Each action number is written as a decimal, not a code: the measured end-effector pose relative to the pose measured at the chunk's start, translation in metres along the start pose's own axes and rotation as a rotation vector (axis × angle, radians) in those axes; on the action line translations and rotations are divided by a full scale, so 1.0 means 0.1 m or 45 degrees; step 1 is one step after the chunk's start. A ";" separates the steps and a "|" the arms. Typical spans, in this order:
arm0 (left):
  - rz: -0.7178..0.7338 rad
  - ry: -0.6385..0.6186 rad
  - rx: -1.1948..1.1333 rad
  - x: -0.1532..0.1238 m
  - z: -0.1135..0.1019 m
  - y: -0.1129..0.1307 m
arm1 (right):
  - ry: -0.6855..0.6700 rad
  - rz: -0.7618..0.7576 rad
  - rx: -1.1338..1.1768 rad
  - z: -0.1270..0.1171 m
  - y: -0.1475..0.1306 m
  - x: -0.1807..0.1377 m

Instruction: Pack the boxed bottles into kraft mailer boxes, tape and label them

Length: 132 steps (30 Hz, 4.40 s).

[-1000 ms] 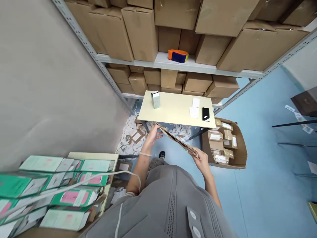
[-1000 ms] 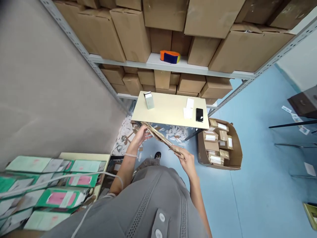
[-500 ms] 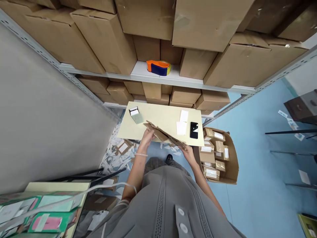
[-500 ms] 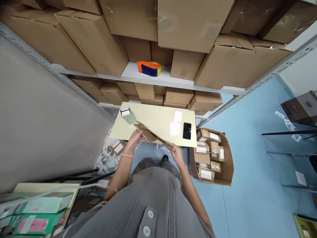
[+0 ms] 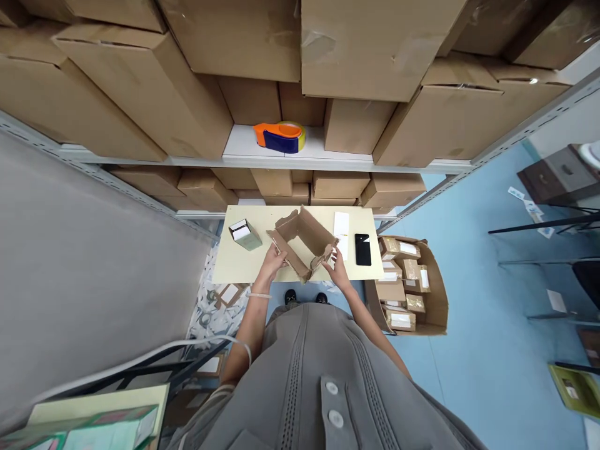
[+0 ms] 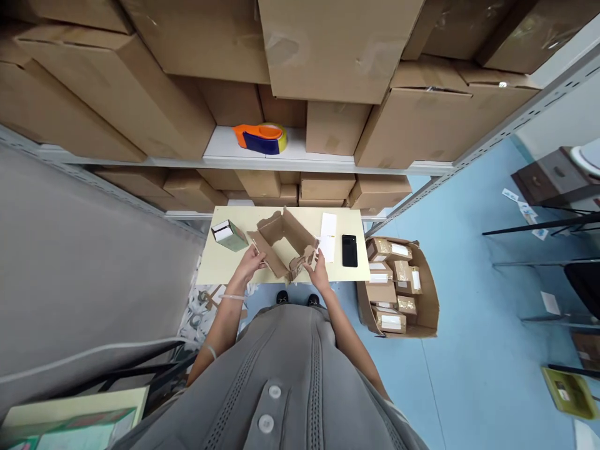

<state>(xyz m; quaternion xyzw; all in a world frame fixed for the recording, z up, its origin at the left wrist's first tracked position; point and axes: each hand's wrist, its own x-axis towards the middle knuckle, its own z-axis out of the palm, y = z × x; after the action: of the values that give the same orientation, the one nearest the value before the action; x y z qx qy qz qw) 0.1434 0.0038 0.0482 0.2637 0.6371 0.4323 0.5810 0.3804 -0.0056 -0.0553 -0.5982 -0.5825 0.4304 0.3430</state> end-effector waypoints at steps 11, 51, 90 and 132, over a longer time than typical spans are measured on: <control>-0.042 -0.062 0.040 -0.03 0.04 -0.02 | -0.011 0.026 0.052 0.17 -0.14 0.18; 0.642 -0.102 0.629 0.06 -0.67 -0.41 | -0.002 -0.085 -0.030 -0.14 -0.41 -0.02; 0.621 0.259 1.074 0.30 -0.29 -0.32 | 0.201 0.093 -0.620 -0.19 -0.52 0.30; 0.764 0.236 0.846 0.18 -0.27 -0.60 | 0.021 -0.089 -0.675 -0.01 -0.61 0.05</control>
<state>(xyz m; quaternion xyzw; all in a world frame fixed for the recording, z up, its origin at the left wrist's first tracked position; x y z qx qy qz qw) 0.1241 -0.0166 -0.0134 0.5688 0.6860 0.3754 0.2547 0.3568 0.0050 -0.0002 -0.6501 -0.6924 0.2457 0.1937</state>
